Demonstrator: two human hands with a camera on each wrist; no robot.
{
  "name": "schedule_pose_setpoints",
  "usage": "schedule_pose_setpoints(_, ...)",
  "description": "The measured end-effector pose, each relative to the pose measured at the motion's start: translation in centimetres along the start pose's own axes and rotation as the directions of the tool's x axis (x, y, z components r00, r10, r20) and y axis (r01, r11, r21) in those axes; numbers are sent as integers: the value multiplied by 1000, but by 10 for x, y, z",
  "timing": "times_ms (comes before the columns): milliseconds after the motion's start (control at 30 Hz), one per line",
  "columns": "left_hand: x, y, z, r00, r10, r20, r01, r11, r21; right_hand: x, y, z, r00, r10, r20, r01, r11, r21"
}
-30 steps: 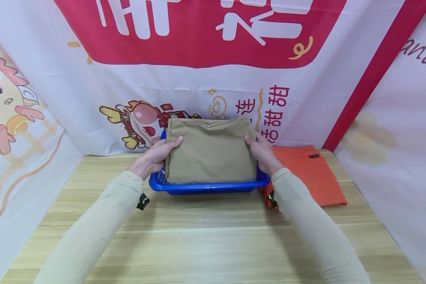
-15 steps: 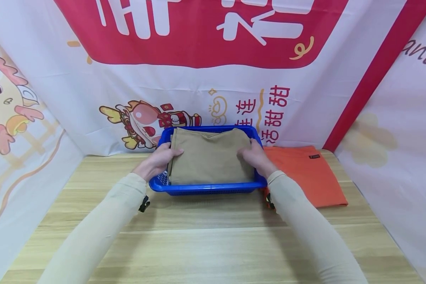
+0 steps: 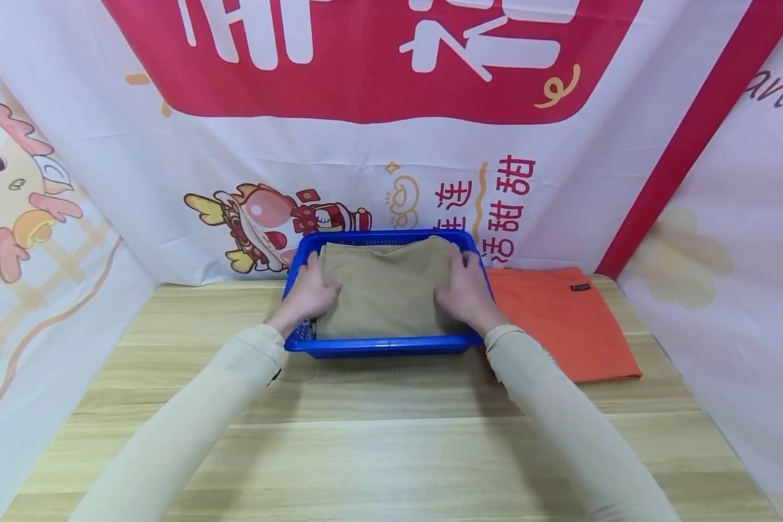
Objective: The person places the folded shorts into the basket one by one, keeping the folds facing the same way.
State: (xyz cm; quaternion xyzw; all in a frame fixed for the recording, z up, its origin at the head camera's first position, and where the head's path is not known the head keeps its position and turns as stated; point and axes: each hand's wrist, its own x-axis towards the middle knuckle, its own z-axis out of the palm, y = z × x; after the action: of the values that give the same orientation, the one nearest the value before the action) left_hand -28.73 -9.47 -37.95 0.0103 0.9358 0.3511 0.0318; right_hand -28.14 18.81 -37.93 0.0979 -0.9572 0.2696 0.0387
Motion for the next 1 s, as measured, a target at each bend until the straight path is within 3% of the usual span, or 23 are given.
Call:
schedule_pose_setpoints(100, -3, 4, 5, 990, 125, -60, -113, 978, 177, -2, -3, 2, 979, -203, -12, 199, 970, -136)
schedule_pose_setpoints(200, -6, 8, 12, 967, 256, -15, -233, 902, 363, -1, -3, 8, 945, -322, 54, 325, 918, -228)
schedule_pose_setpoints(267, -6, 10, 15, 952, 299, 61, -293, 841, 455, 1, -2, 14, 938, -326, 119, 346, 901, -262)
schedule_pose_setpoints(333, -4, 9, 19, 943, 305, 132, -328, 790, 518, 2, -1, 19, 945, -277, 174, 317, 906, -281)
schedule_pose_setpoints(433, -1, 5, 23, 942, 268, 202, -336, 747, 574, 4, 1, 26, 949, -209, 235, 275, 913, -302)
schedule_pose_setpoints(667, 4, -1, 29, 947, 210, 244, -316, 746, 586, 10, 8, 32, 943, -82, 323, 186, 934, -306)
schedule_pose_setpoints(1000, 9, -7, 35, 950, 139, 279, -280, 772, 571, 15, 11, 37, 913, -19, 408, 154, 941, -301)
